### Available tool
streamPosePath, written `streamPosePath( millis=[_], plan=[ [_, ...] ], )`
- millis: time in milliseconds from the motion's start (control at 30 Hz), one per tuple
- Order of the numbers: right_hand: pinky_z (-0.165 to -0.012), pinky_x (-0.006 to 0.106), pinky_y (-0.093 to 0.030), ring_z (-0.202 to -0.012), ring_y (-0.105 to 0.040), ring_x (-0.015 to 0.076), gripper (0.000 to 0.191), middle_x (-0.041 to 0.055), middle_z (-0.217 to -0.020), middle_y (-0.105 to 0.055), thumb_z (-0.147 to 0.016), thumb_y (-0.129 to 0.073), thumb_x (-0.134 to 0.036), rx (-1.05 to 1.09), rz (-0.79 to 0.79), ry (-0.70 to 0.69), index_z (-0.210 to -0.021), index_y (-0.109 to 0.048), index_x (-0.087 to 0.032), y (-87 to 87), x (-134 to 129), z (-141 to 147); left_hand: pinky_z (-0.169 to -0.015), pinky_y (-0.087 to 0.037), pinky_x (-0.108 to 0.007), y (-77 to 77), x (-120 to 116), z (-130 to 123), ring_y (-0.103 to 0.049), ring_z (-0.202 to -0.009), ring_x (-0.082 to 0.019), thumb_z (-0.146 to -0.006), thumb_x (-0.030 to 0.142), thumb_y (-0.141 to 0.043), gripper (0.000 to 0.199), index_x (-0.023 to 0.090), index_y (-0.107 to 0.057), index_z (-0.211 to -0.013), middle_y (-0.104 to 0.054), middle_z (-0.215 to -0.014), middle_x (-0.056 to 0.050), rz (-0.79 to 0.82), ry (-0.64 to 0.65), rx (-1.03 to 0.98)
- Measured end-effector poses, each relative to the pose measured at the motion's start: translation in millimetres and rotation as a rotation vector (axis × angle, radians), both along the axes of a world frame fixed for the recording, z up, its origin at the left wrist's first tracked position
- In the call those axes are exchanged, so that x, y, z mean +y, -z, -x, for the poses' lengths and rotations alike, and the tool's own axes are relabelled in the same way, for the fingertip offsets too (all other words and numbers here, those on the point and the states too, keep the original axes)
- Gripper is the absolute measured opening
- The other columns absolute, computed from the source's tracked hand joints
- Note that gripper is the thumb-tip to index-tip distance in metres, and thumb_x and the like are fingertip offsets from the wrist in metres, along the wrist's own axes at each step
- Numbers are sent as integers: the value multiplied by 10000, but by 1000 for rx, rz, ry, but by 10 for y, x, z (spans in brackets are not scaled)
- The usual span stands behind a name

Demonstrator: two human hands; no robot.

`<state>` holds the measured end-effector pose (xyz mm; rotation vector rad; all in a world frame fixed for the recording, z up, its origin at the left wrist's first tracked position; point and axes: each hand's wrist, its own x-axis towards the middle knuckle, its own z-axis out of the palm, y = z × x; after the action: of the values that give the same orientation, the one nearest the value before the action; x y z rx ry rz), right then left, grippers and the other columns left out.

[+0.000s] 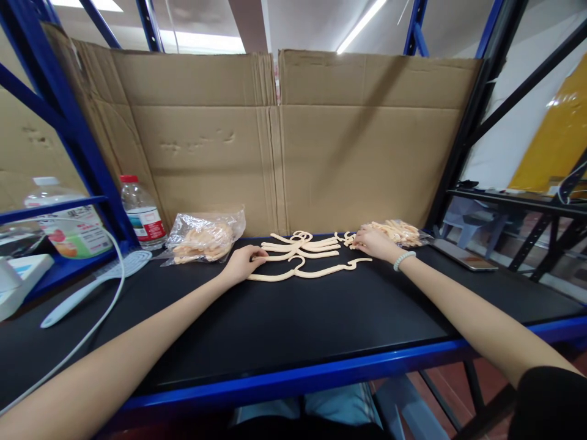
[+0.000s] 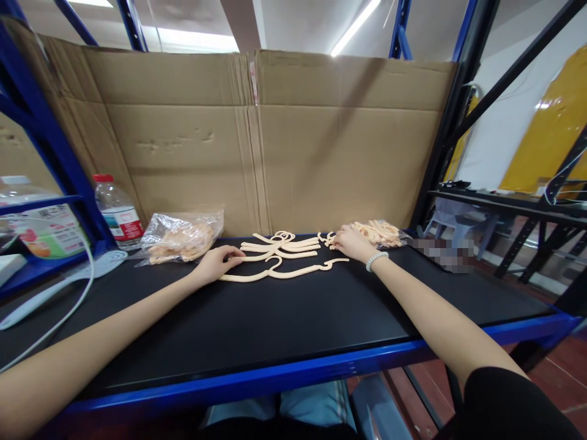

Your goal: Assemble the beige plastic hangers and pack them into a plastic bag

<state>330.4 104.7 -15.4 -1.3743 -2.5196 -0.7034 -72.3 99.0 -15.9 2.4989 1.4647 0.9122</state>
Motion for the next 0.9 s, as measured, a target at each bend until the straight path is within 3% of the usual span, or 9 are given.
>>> streamPosePath(
  millis=[167,267,367,500,600,733,900],
  plan=[
    [-739,345,-372,-828,-516,227,202,96,-846,-638,-869,-509,-206,81,-152,-60,-770,-681,-169,-45,-88,15,-739,-476,-313,9,-27,2,-634,-763,-196,-748,298,-530,111,196,-550,-788,-662,-780,-30,-60,54,-182],
    [-705,323,-407,-812,-529,213,210,103,-860,-618,-866,-491,-224,355,-252,-109,-793,-680,-169,-98,-162,40,-659,-478,-295,-16,-73,9,-633,-673,-183,-751,295,-522,108,198,-475,-755,-621,-686,-11,-62,72,-295],
    [-616,294,-421,-653,-537,170,195,63,-718,-610,-841,-512,-268,772,-281,-86,-814,-674,-163,-167,-272,120,-648,-486,-296,-56,-134,7,-638,-641,-172,-775,304,-494,136,185,-499,-841,-633,-717,-20,-43,84,-402],
    [-488,264,-403,-486,-515,135,271,12,-547,-580,-785,-586,-399,1333,-59,-77,-836,-654,-142,-248,-448,316,-726,-489,-338,-68,-180,-2,-637,-683,-185,-803,338,-439,317,149,-589,-1009,-673,-821,-70,20,36,-405],
    [-520,268,-452,-525,-572,138,307,41,-611,-639,-703,-666,-391,1568,192,-169,-857,-646,-126,-271,-560,478,-764,-478,-338,-54,-210,-24,-636,-735,-198,-795,345,-428,315,150,-619,-953,-677,-825,-71,43,35,-370],
    [-583,266,-479,-660,-621,148,276,88,-784,-687,-692,-661,-342,1729,497,-252,-857,-675,-121,-243,-626,622,-760,-455,-318,-58,-292,-80,-627,-774,-203,-802,334,-418,236,187,-587,-877,-672,-749,-29,5,19,-271],
    [-494,207,-411,-552,-502,67,254,34,-733,-648,-639,-736,-292,1730,624,-254,-814,-679,-118,-124,-569,634,-709,-430,-300,-65,-401,-130,-609,-752,-191,-824,300,-390,174,216,-533,-879,-666,-764,-10,-16,-11,-176]
  ],
)
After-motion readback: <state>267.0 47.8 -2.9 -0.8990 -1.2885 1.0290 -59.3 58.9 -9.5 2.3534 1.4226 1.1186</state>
